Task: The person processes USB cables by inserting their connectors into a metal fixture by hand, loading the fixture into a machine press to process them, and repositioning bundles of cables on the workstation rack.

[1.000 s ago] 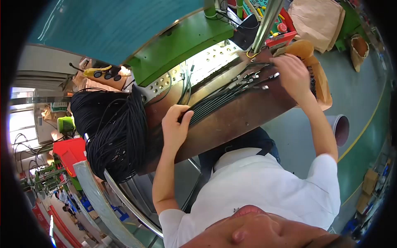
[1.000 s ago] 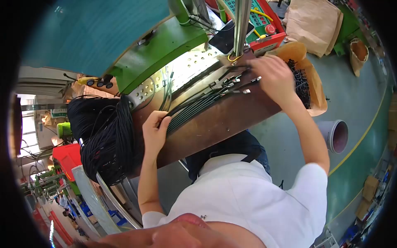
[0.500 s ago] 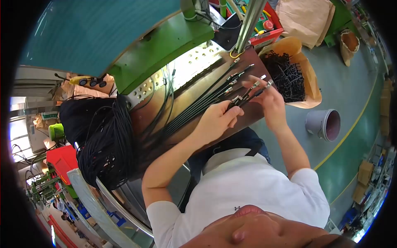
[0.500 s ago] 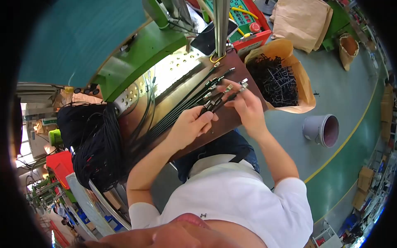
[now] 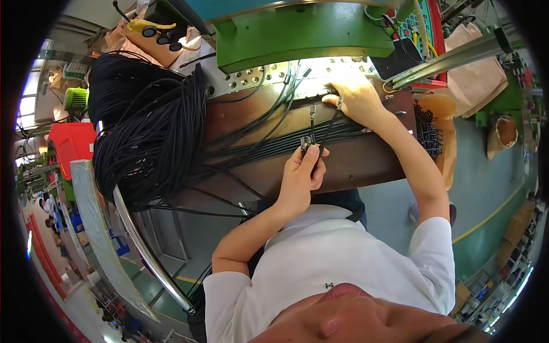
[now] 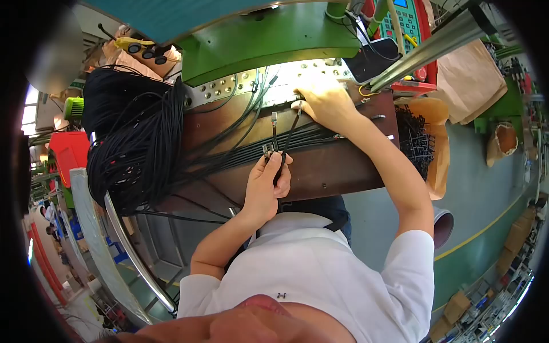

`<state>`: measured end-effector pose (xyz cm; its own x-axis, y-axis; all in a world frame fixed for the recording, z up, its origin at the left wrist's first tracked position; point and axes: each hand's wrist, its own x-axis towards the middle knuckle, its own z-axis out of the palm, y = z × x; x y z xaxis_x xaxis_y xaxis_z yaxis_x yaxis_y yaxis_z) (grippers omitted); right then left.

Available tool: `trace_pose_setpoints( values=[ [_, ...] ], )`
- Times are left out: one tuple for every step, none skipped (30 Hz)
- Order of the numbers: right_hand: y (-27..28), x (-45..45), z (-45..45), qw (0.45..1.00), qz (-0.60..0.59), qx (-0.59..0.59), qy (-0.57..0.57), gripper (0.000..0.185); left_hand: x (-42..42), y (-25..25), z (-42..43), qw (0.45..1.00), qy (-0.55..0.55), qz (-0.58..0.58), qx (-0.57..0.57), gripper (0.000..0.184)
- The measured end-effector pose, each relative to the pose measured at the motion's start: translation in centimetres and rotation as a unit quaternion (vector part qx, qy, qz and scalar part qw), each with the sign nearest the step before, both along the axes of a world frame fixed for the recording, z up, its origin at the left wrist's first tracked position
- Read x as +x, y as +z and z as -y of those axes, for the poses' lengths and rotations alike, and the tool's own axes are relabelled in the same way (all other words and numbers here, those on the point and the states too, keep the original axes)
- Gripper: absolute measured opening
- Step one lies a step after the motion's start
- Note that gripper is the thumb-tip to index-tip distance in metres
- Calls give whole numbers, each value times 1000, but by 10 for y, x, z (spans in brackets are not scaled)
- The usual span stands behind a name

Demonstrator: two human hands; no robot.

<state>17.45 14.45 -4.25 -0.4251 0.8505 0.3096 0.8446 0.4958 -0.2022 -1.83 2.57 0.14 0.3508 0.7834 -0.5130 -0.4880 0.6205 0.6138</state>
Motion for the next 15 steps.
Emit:
trace_pose_setpoints(
  values=[
    [-1, 0, 0, 1000, 4, 0, 3, 32, -1, 0, -2, 1000, 3, 4, 0, 25],
    [0, 1, 4, 1000, -10, 2, 26, 30, -2, -1, -3, 1000, 9, 6, -4, 25],
    [6, -1, 13, 999, -23, 0, 48, 28, -3, -1, -1, 1000, 14, 9, -11, 26],
    [13, -2, 22, 997, -36, -1, 68, 26, -3, -2, 0, 1000, 17, 13, -17, 26],
    [16, -2, 28, 996, -38, -3, 79, 26, -3, -2, 1, 999, 20, 18, -23, 26],
    [20, -3, 34, 995, -40, -4, 91, 25, -2, -2, 1, 999, 23, 25, -25, 26],
    [23, -9, 38, 995, -60, 38, 68, 24, -2, -2, 1, 999, 16, 23, -28, 26],
    [25, -16, 41, 993, -78, 81, 47, 23, -1, -1, 1, 999, 10, 22, -31, 26],
    [27, -21, 43, 987, -97, 122, 29, 23, 0, 0, 1, 999, 7, 21, -36, 26],
    [28, -22, 45, 980, -117, 160, 10, 23, 2, 1, 3, 999, 4, 20, -43, 26],
    [28, -21, 48, 981, -114, 155, 12, 23, 4, 3, 6, 999, 5, 23, -48, 26],
    [29, -20, 48, 982, -114, 148, 18, 24, 6, 7, 6, 997, 49, 3, -66, 26],
    [30, -20, 45, 982, -114, 146, 28, 24, 9, 11, 2, 992, 97, -18, -80, 27],
    [32, -21, 41, 982, -116, 142, 41, 25, 10, 14, -1, 984, 146, -38, -95, 27],
    [32, -22, 38, 982, -116, 136, 56, 26, 9, 14, 0, 978, 175, -46, -107, 27]
  ],
)
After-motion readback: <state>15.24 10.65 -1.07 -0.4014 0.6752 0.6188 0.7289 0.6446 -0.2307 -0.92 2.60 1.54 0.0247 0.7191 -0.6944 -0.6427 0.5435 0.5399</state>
